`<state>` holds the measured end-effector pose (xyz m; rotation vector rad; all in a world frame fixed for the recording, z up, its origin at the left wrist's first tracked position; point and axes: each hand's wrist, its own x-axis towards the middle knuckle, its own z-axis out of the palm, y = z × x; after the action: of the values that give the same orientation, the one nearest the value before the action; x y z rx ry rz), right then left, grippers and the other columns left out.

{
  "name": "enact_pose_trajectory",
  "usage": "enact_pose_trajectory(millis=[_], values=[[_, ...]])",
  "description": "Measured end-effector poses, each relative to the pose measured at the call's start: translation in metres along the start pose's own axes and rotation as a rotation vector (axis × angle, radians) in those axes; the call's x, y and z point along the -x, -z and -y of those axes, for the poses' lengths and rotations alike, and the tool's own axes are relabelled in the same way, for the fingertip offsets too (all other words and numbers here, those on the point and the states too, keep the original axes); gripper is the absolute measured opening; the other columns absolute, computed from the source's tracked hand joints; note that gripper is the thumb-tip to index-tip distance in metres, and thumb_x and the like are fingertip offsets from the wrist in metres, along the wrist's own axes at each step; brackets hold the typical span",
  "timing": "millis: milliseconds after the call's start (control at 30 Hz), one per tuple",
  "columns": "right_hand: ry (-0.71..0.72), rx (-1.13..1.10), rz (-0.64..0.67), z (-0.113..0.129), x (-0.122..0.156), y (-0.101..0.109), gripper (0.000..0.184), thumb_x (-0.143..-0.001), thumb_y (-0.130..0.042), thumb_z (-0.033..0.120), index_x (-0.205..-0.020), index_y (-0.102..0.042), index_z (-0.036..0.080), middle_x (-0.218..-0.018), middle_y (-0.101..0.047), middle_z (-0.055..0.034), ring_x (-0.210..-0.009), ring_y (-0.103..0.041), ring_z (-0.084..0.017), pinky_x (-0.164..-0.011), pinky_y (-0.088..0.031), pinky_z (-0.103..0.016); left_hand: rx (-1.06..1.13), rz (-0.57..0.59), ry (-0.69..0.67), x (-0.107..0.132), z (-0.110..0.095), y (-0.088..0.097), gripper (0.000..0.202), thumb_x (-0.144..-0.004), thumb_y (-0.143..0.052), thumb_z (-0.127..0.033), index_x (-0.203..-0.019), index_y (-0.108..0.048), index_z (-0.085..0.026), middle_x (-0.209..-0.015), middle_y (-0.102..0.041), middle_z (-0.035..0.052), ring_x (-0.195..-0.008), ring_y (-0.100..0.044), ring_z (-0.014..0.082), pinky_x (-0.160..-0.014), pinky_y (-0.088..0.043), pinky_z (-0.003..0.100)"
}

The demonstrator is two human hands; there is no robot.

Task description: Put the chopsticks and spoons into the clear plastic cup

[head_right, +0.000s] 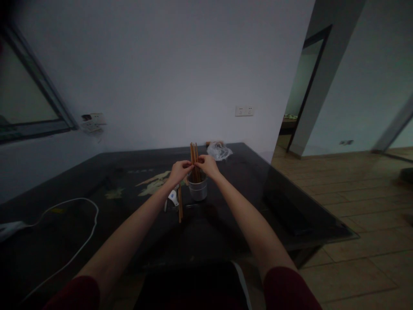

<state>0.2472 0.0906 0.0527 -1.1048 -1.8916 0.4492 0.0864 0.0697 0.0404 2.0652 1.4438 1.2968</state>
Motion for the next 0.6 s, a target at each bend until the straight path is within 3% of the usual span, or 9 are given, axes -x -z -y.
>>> enact_pose_trajectory(millis=[300,600], values=[[-0.023,0.002,0.015,-0.0054,-0.0032,-0.0017,0.011,-0.073,-0.065,0.024,-0.075,-0.066,0.013,-0.065,-0.063,-0.0018,-0.060,-0.056,-0.014,-0.053,-0.037,-0.022,0.029,-0.011,0.000,0.0041,-0.0006,-0.0021,0.013,-0.076,-0.062,-0.026,-0.080,-0.070,-0.016,-0.080,-0.072,0.0062,-0.074,-0.067,0.0179,-0.068,-0.050,0.026],[-0.029,-0.065,0.065,-0.0054,0.0011,-0.0004,0.013,-0.075,-0.063,0.023,-0.080,-0.067,0.012,-0.071,-0.067,-0.0033,-0.066,-0.059,-0.015,-0.059,-0.042,-0.023,0.076,-0.012,0.019,0.0048,-0.0035,-0.0020,0.011,-0.074,-0.062,-0.024,-0.079,-0.068,-0.016,-0.079,-0.072,0.0055,-0.074,-0.067,0.0171,-0.069,-0.049,0.026]])
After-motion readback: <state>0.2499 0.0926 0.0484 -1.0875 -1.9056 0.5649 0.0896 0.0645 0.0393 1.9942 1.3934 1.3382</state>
